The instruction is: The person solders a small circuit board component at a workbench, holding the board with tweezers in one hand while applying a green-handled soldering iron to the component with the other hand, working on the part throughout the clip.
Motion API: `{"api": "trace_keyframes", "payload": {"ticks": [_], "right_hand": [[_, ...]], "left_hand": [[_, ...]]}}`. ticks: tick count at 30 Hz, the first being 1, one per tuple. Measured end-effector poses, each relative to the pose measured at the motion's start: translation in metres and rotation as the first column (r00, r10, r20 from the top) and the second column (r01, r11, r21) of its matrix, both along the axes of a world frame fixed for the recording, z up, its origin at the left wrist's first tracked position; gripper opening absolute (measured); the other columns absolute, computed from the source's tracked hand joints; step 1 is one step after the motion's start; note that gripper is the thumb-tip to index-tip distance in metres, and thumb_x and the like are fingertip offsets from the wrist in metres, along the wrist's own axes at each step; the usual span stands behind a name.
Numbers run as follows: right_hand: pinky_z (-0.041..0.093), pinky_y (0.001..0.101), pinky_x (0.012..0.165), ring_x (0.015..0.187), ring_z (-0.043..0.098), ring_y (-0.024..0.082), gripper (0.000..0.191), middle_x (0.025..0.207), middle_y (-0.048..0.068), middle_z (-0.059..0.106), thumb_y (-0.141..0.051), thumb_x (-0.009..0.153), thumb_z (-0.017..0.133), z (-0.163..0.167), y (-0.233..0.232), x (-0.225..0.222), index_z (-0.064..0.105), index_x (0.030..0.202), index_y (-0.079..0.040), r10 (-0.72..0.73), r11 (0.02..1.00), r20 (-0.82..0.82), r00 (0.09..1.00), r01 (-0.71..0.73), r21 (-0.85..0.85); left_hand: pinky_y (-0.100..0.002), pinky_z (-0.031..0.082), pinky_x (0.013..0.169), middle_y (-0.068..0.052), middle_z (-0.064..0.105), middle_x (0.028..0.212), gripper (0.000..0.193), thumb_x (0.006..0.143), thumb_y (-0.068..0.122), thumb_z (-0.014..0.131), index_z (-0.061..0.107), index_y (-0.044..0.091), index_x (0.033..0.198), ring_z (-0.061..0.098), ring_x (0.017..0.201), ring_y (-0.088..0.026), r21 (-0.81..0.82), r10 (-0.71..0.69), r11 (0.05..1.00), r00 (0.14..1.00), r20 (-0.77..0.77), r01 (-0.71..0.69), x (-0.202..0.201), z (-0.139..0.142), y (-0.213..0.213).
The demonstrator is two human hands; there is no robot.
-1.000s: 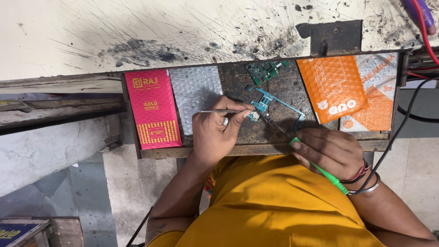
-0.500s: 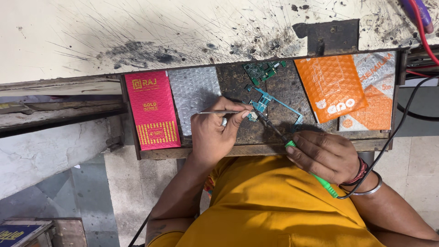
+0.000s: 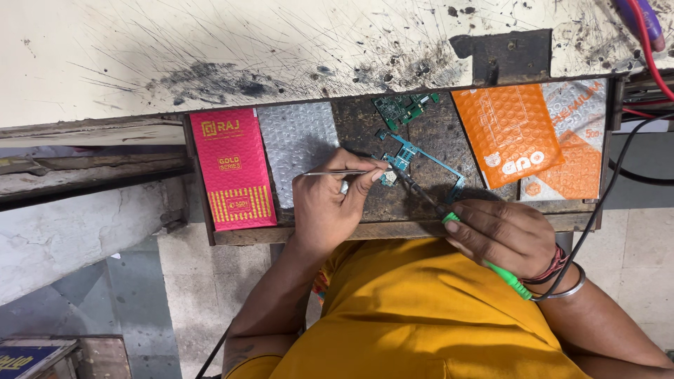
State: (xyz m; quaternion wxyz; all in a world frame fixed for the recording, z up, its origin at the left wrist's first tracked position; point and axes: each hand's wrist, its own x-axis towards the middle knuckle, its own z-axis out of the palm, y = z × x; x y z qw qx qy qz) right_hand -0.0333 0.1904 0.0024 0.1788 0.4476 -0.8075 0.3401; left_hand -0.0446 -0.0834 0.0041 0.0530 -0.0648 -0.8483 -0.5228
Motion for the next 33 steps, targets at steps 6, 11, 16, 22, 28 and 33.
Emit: {"api": "trace_keyframes", "payload": {"ticks": [6,11,16,22,28,33], "right_hand": [[0.062,0.0351,0.080,0.091,0.075,0.027,0.031,0.102,0.010,0.074,-0.004,0.080,0.088,-0.0049,0.0033,0.0027,0.075,0.109,-0.007,-0.044,0.999,0.054,0.998,0.044,-0.007],[0.062,0.0351,0.080,0.093,0.075,0.027,0.032,0.104,0.011,0.074,-0.004,0.079,0.088,-0.0063,0.0052,0.0035,0.075,0.109,-0.007,-0.052,0.999,0.078,0.996,0.053,-0.005],[0.062,0.0354,0.081,0.094,0.075,0.028,0.032,0.104,0.011,0.074,-0.003,0.079,0.087,-0.0044,0.0034,0.0033,0.075,0.108,-0.006,-0.058,0.998,0.081,0.995,0.059,-0.001],[0.063,0.0369,0.081,0.094,0.075,0.029,0.029,0.102,0.013,0.073,-0.001,0.081,0.086,-0.0031,-0.0001,0.0007,0.074,0.107,-0.003,-0.014,1.000,0.018,1.000,0.014,0.001],[0.063,0.0372,0.079,0.093,0.074,0.029,0.026,0.101,0.014,0.073,-0.004,0.083,0.086,-0.0044,-0.0008,-0.0025,0.074,0.106,0.000,0.065,0.997,-0.112,0.992,-0.061,0.041],[0.063,0.0367,0.079,0.092,0.074,0.029,0.027,0.102,0.014,0.073,-0.004,0.083,0.086,-0.0058,-0.0002,-0.0026,0.074,0.107,-0.001,0.055,0.998,-0.096,0.994,-0.053,0.026]], "left_hand": [[-0.026,0.061,0.060,-0.003,0.081,0.094,0.015,0.101,0.021,0.071,0.065,0.009,0.095,0.079,0.078,-0.010,-0.021,0.000,1.000,1.000,0.019,0.001,-0.0004,-0.0015,0.0012],[-0.026,0.061,0.062,-0.003,0.081,0.094,0.017,0.101,0.022,0.071,0.064,0.009,0.095,0.079,0.079,-0.010,-0.027,0.006,1.000,1.000,-0.011,-0.006,0.0001,-0.0026,0.0022],[-0.026,0.059,0.060,-0.004,0.081,0.093,0.016,0.100,0.022,0.072,0.065,0.008,0.094,0.079,0.076,-0.009,-0.013,0.013,1.000,1.000,0.012,-0.013,0.0008,-0.0021,0.0015],[-0.025,0.058,0.057,-0.003,0.081,0.092,0.017,0.100,0.022,0.072,0.065,0.008,0.094,0.078,0.073,-0.009,-0.015,0.018,1.000,0.999,0.029,-0.017,0.0002,-0.0031,0.0024],[-0.025,0.058,0.058,-0.002,0.081,0.093,0.017,0.100,0.023,0.072,0.065,0.009,0.094,0.078,0.074,-0.008,-0.020,0.016,1.000,1.000,0.023,-0.016,0.0000,-0.0028,0.0027],[-0.026,0.059,0.060,-0.003,0.081,0.093,0.016,0.100,0.022,0.072,0.065,0.008,0.095,0.078,0.076,-0.009,-0.013,0.022,1.000,1.000,0.018,-0.021,0.0010,-0.0013,0.0024]]}}
